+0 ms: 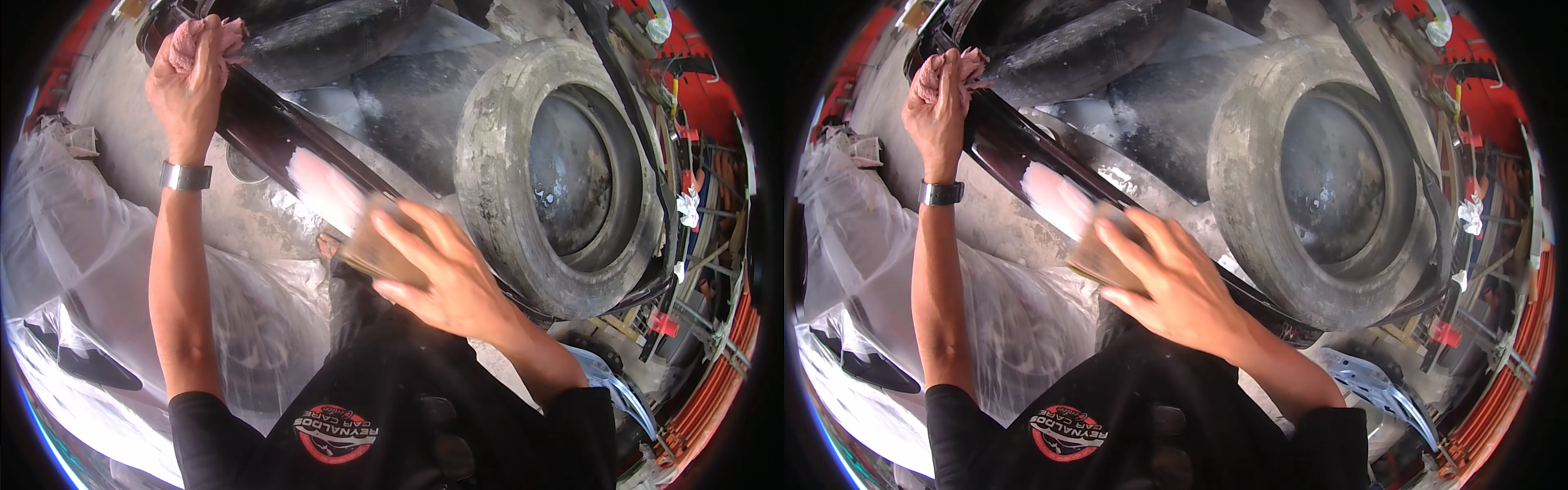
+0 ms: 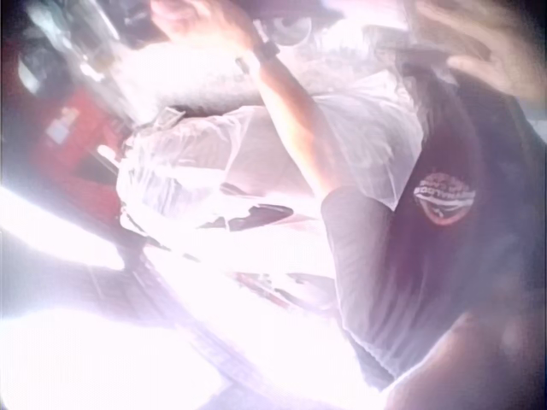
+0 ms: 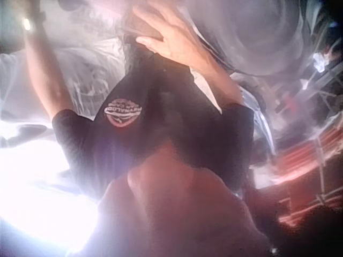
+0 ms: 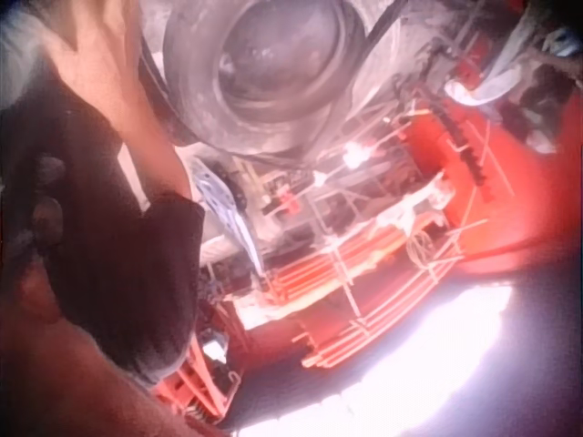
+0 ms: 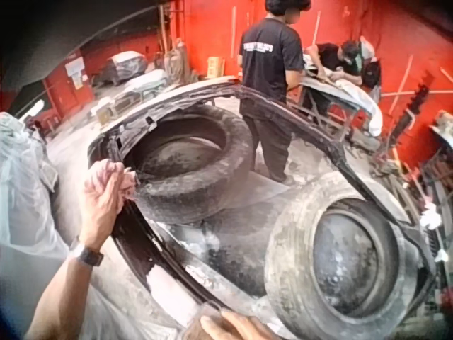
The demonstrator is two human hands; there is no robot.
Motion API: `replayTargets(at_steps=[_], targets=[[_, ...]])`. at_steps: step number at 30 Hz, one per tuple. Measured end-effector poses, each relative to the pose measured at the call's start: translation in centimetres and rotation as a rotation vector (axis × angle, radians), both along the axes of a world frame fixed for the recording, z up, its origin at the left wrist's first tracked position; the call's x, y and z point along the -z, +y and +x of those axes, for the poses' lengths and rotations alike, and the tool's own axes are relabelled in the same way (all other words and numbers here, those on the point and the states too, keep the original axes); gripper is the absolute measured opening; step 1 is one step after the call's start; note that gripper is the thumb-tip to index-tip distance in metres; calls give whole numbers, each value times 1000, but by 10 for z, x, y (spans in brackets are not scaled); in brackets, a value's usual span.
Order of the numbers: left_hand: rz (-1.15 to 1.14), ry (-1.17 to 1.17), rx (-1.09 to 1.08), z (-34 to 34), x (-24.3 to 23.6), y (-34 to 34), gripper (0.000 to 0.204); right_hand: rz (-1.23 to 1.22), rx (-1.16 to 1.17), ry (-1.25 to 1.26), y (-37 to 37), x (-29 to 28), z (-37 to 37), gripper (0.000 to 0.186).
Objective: The person sands a long, dark-colored car trim piece using a sanding block. They repeatedly dip the block into a bucket of water and wipe the surface with a cloth while sanding.
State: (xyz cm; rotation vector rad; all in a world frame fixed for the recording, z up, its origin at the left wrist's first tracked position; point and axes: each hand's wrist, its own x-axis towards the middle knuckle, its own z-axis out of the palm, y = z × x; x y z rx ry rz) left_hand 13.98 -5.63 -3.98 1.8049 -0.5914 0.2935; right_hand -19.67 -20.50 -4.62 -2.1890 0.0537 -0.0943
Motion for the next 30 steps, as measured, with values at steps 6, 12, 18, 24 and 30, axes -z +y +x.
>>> replayTargets(at_steps=[6, 12, 18, 24, 30], targets=[[3, -51, 1, 0, 5, -4, 28, 131, 18, -6, 3, 1, 51, 73], [-9, -4, 9, 3, 5, 0, 28, 49, 12, 4, -9, 5, 1, 72], [-53, 2, 16, -4, 2, -7, 25, 288, -8, 37, -2, -3, 76, 68], [61, -33, -4, -8, -3, -6, 24, 183, 17, 16, -14, 11, 13, 73], [32, 20, 21, -7, -3, -10, 25, 275, -4, 28, -5, 2, 74, 73]])
